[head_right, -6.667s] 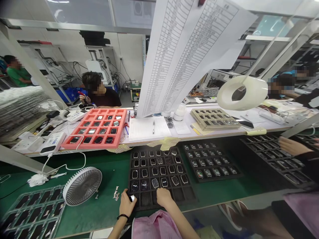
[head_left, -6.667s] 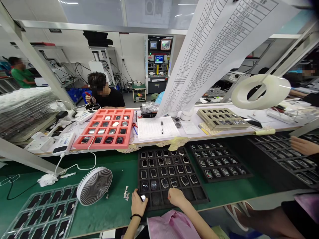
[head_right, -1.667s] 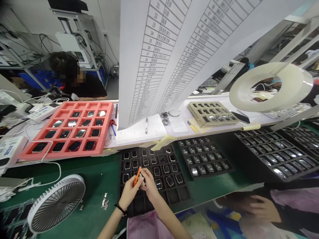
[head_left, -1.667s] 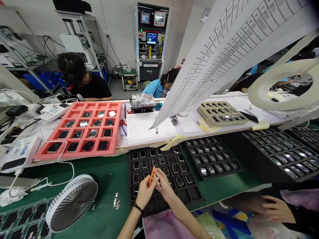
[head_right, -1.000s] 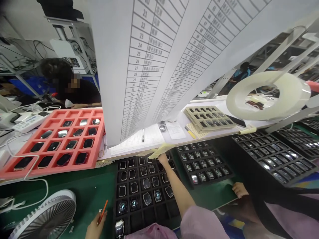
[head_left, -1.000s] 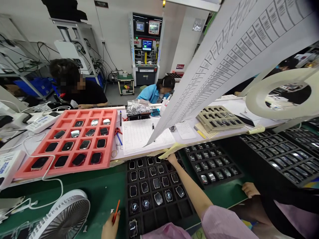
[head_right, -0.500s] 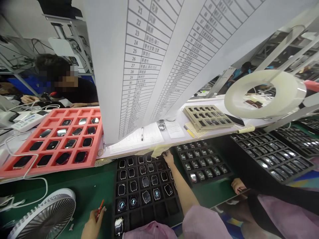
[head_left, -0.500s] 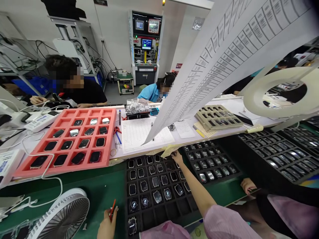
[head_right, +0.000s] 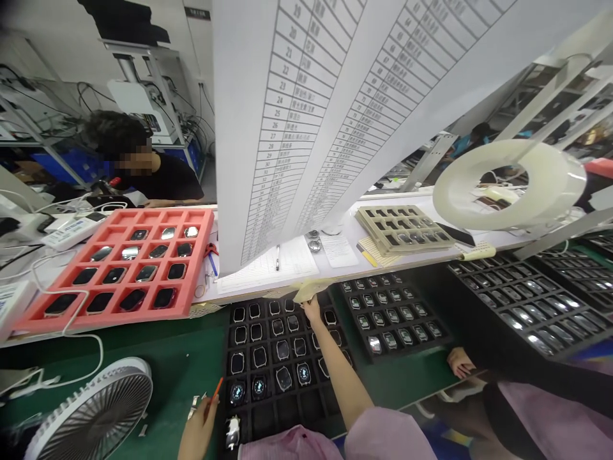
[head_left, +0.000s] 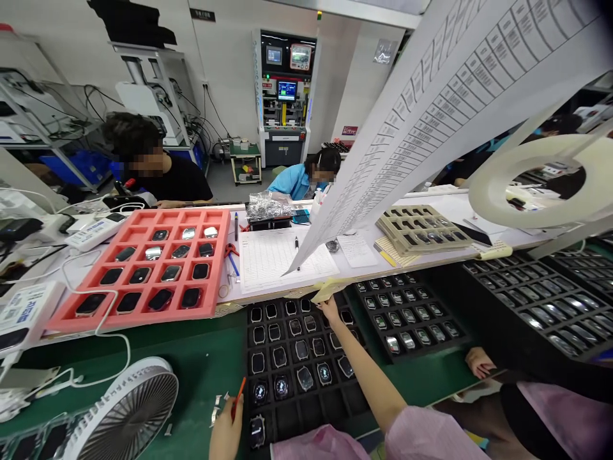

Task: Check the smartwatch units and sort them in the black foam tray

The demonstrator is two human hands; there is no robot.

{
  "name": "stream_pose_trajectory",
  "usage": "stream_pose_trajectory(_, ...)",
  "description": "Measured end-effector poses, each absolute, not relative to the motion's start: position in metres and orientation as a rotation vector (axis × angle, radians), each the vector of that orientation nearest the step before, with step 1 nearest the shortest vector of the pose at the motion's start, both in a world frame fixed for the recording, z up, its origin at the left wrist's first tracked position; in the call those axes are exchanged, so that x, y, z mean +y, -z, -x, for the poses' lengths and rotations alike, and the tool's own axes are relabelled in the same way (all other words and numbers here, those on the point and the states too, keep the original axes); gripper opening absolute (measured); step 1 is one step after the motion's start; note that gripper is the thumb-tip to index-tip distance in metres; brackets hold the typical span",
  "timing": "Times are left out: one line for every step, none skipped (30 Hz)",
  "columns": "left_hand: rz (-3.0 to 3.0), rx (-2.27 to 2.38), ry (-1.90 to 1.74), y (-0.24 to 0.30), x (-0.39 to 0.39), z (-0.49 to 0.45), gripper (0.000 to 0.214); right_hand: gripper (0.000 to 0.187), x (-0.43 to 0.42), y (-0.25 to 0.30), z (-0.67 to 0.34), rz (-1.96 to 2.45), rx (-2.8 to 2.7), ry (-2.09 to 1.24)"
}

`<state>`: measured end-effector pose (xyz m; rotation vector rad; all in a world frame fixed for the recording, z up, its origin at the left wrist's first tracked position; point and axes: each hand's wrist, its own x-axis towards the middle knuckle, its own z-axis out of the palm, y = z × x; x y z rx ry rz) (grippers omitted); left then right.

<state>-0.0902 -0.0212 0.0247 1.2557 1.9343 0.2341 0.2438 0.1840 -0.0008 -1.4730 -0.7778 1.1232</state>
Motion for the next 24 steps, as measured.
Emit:
stream_pose_trajectory(-1.236, 1.917, -0.288, -0.024, -0.022, 0.089, 0.027, 0.058, 0.178, -0.004, -0.245, 1.466, -0.749, -1.168)
stream_pose_trajectory(-1.211, 1.886, -0.358, -0.026, -0.022, 0.087, 0.028, 0.054, 0.171, -0.009, -0.246, 1.450, -0.721, -1.227)
stream_pose_trajectory(-1.180, 1.840, -0.445, -0.029, -0.022, 0.082, 0.031, 0.049, 0.162, -0.015, -0.245, 1.425, -0.694, -1.297)
stream_pose_trajectory(-1.143, 1.772, -0.536, -0.034, -0.020, 0.075, 0.036, 0.044, 0.152, -0.021, -0.241, 1.394, -0.672, -1.369)
stream_pose_trajectory(-1.103, 1.686, -0.615, -0.041, -0.018, 0.066, 0.043, 0.040, 0.141, -0.028, -0.235, 1.354, -0.652, -1.446)
stream_pose_trajectory(-1.059, 1.587, -0.692, -0.050, -0.014, 0.056, 0.050, 0.037, 0.129, -0.035, -0.227, 1.310, -0.632, -1.526)
stream_pose_trajectory(-1.015, 1.467, -0.713, -0.061, -0.010, 0.044, 0.054, 0.035, 0.117, -0.042, -0.217, 1.264, -0.612, -1.604)
stream_pose_trajectory(-0.985, 1.368, -0.705, -0.073, -0.005, 0.031, 0.057, 0.033, 0.105, -0.049, -0.205, 1.217, -0.591, -1.675)
stream_pose_trajectory(-0.979, 1.295, -0.703, -0.084, 0.001, 0.020, 0.057, 0.032, 0.094, -0.057, -0.192, 1.172, -0.567, -1.737)
stream_pose_trajectory(-0.998, 1.234, -0.706, -0.095, 0.007, 0.010, 0.055, 0.031, 0.084, -0.064, -0.179, 1.126, -0.539, -1.779)
stream_pose_trajectory(-1.022, 1.194, -0.713, -0.104, 0.012, 0.001, 0.053, 0.030, 0.076, -0.071, -0.167, 1.081, -0.509, -1.809)
stream_pose_trajectory(-1.043, 1.172, -0.727, -0.111, 0.016, -0.005, 0.052, 0.030, 0.069, -0.079, -0.157, 1.039, -0.480, -1.830)
stream_pose_trajectory(-1.069, 1.158, -0.737, -0.117, 0.019, -0.009, 0.051, 0.031, 0.065, -0.086, -0.148, 1.000, -0.453, -1.845)
stream_pose_trajectory(-1.089, 1.152, -0.746, -0.121, 0.021, -0.011, 0.051, 0.032, 0.062, -0.092, -0.141, 0.964, -0.428, -1.857)
stream_pose_trajectory(-1.105, 1.150, -0.750, -0.124, 0.022, -0.011, 0.051, 0.033, 0.060, -0.098, -0.135, 0.931, -0.406, -1.865)
stream_pose_trajectory(-1.119, 1.152, -0.750, -0.126, 0.022, -0.010, 0.051, 0.035, 0.059, -0.104, -0.131, 0.902, -0.386, -1.873)
stream_pose_trajectory(-1.130, 1.157, -0.749, -0.127, 0.022, -0.008, 0.051, 0.036, 0.059, -0.109, -0.129, 0.874, -0.370, -1.880)
stream_pose_trajectory(-1.141, 1.162, -0.745, -0.129, 0.021, -0.005, 0.051, 0.037, 0.060, -0.113, -0.128, 0.850, -0.356, -1.886)
stream_pose_trajectory(-1.151, 1.166, -0.741, -0.130, 0.021, -0.003, 0.051, 0.038, 0.060, -0.116, -0.127, 0.829, -0.344, -1.891)
stream_pose_trajectory(-1.159, 1.167, -0.735, -0.131, 0.020, -0.002, 0.051, 0.038, 0.060, -0.119, -0.126, 0.811, -0.334, -1.895)
stream_pose_trajectory(-1.163, 1.165, -0.727, -0.133, 0.020, -0.001, 0.051, 0.039, 0.060, -0.122, -0.126, 0.796, -0.325, -1.897)
stream_pose_trajectory(-1.160, 1.162, -0.718, -0.134, 0.020, 0.000, 0.052, 0.039, 0.060, -0.124, -0.126, 0.784, -0.316, -1.896)
stream_pose_trajectory(-1.155, 1.159, -0.709, -0.135, 0.020, 0.000, 0.053, 0.038, 0.060, -0.125, -0.126, 0.774, -0.309, -1.893)
stream_pose_trajectory(-1.148, 1.161, -0.703, -0.136, 0.020, -0.001, 0.053, 0.038, 0.060, -0.127, -0.126, 0.766, -0.303, -1.888)
